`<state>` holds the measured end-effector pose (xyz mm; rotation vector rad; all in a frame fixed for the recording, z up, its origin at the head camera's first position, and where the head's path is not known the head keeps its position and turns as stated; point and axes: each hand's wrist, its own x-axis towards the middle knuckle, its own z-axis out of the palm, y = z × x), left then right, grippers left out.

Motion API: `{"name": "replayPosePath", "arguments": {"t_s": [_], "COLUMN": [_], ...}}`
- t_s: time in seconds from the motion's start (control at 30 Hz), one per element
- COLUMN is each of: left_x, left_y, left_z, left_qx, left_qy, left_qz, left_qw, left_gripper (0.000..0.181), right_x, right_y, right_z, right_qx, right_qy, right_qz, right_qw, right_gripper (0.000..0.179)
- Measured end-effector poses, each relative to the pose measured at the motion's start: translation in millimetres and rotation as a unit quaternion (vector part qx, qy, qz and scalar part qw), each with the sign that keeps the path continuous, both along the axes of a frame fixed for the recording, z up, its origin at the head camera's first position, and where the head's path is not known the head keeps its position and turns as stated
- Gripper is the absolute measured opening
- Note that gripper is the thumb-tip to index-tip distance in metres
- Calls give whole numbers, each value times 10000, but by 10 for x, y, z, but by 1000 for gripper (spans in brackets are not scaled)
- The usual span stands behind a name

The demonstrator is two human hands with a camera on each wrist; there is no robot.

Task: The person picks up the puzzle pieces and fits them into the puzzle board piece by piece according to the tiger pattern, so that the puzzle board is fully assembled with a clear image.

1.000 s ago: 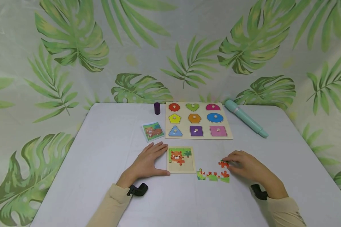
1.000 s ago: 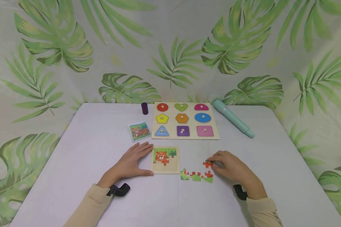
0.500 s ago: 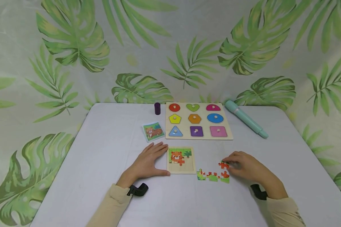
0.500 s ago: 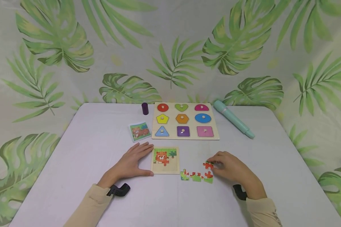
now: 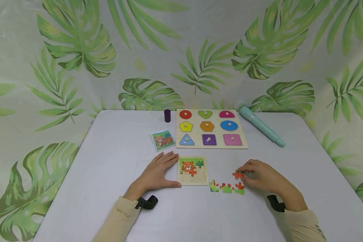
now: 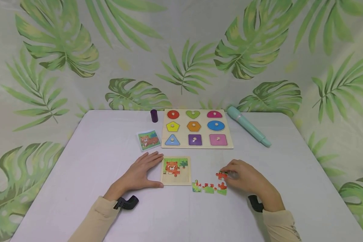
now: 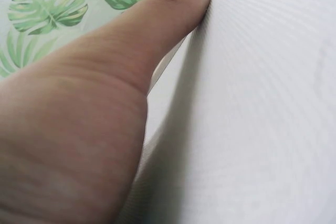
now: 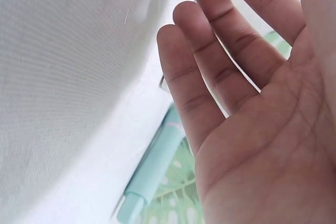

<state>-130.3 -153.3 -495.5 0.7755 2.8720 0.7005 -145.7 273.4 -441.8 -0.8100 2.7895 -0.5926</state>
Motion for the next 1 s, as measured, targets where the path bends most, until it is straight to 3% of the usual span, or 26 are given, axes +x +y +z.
{"name": "replayPosePath", "arguments": {"t_s": [0.67, 1.0], "left_x": [8, 1], "left_y": [6, -1], "left_z": [19, -6], "left_qx": [-32, 7], "left_qy": [-14, 11], "left_qz": [12, 12], "left_qw": [10000, 10000], "left_gripper": [107, 108], "right_x": [-16, -75], "right_y": [-73, -241], "right_z": [-2, 53], "right_qx": [-249, -275], "right_qy": [396, 336], "right_qz": [128, 193], "right_qw": [9988, 9989], "right_gripper": [31, 30]}}
